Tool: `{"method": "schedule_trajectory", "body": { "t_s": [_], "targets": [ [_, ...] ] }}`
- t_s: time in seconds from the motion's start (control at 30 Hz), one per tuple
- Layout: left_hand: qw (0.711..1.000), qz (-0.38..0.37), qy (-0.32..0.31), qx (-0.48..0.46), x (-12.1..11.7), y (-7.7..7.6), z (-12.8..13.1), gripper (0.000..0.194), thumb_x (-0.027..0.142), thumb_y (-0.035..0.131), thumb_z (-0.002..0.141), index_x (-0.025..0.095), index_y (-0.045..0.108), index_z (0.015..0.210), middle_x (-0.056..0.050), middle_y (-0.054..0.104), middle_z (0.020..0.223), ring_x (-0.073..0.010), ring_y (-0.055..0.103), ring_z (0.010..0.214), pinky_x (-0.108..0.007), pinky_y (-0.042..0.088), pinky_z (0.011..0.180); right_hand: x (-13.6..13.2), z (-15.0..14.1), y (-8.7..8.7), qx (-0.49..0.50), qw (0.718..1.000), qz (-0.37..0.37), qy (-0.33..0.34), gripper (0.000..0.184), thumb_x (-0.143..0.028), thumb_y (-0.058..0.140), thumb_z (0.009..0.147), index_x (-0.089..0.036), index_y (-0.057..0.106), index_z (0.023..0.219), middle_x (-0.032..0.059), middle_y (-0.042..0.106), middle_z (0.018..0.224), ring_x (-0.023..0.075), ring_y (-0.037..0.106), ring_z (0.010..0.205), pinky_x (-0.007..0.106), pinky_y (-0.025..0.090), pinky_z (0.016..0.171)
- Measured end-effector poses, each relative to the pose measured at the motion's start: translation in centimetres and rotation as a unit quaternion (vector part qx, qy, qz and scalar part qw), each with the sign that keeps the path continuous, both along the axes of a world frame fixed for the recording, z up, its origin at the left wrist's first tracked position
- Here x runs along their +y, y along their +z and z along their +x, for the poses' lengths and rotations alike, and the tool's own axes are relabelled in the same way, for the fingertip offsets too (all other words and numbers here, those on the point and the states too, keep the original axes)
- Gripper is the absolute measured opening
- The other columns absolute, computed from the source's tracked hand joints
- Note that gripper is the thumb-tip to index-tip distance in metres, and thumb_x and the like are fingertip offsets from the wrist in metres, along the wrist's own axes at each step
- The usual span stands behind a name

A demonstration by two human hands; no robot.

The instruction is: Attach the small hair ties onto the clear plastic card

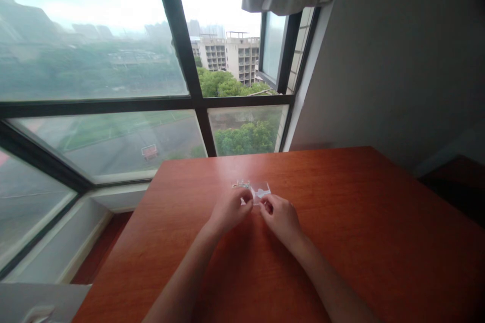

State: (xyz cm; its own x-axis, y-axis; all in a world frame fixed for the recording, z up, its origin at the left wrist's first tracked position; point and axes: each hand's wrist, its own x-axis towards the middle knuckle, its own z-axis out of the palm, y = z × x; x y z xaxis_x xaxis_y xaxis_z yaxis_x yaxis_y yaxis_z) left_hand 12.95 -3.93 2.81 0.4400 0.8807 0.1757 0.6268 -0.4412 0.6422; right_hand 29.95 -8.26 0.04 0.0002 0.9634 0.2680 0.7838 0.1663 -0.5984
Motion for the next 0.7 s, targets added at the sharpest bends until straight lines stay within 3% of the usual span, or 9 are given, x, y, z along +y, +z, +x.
{"method": "schedule_trajectory", "body": {
  "t_s": [0.27, 0.53, 0.7],
  "targets": [
    [0.995, 0.020, 0.097, 0.019, 1.1, -0.3, -1.3, 0.014, 0.021, 0.053, 0.079, 0.016, 0.067, 0.076, -0.002, 0.067, 0.073, -0.0124, 0.055, 0.064, -0.023, 0.036, 0.061, 0.0, 0.0, 0.2, -0.009, 1.000, -0.008, 0.000, 0.010, -0.022, 0.055, 0.082, -0.022, 0.064, 0.079, 0.0007, 0.066, 0.070, 0.0157, 0.059, 0.065, 0.023, 0.035, 0.060],
    [0.993, 0.038, 0.074, 0.086, 0.7, -0.5, -0.7, 0.015, 0.017, 0.053, 0.079, 0.018, 0.066, 0.073, -0.002, 0.064, 0.074, -0.0129, 0.055, 0.065, -0.023, 0.035, 0.060, 0.0, 0.0, 0.2, -0.022, 1.000, -0.007, 0.004, 0.009, -0.022, 0.056, 0.082, -0.023, 0.063, 0.078, 0.0000, 0.066, 0.071, 0.0158, 0.059, 0.066, 0.023, 0.034, 0.060],
    [0.989, 0.056, 0.087, 0.102, 0.7, -0.2, -1.0, 0.015, 0.023, 0.053, 0.083, 0.020, 0.067, 0.079, -0.002, 0.065, 0.078, -0.0145, 0.057, 0.067, -0.024, 0.036, 0.061, 0.1, 0.2, 0.0, -0.029, 1.000, -0.013, 0.004, 0.009, -0.021, 0.055, 0.083, -0.023, 0.063, 0.078, -0.0007, 0.066, 0.071, 0.0158, 0.059, 0.066, 0.024, 0.035, 0.060]
  ]
}}
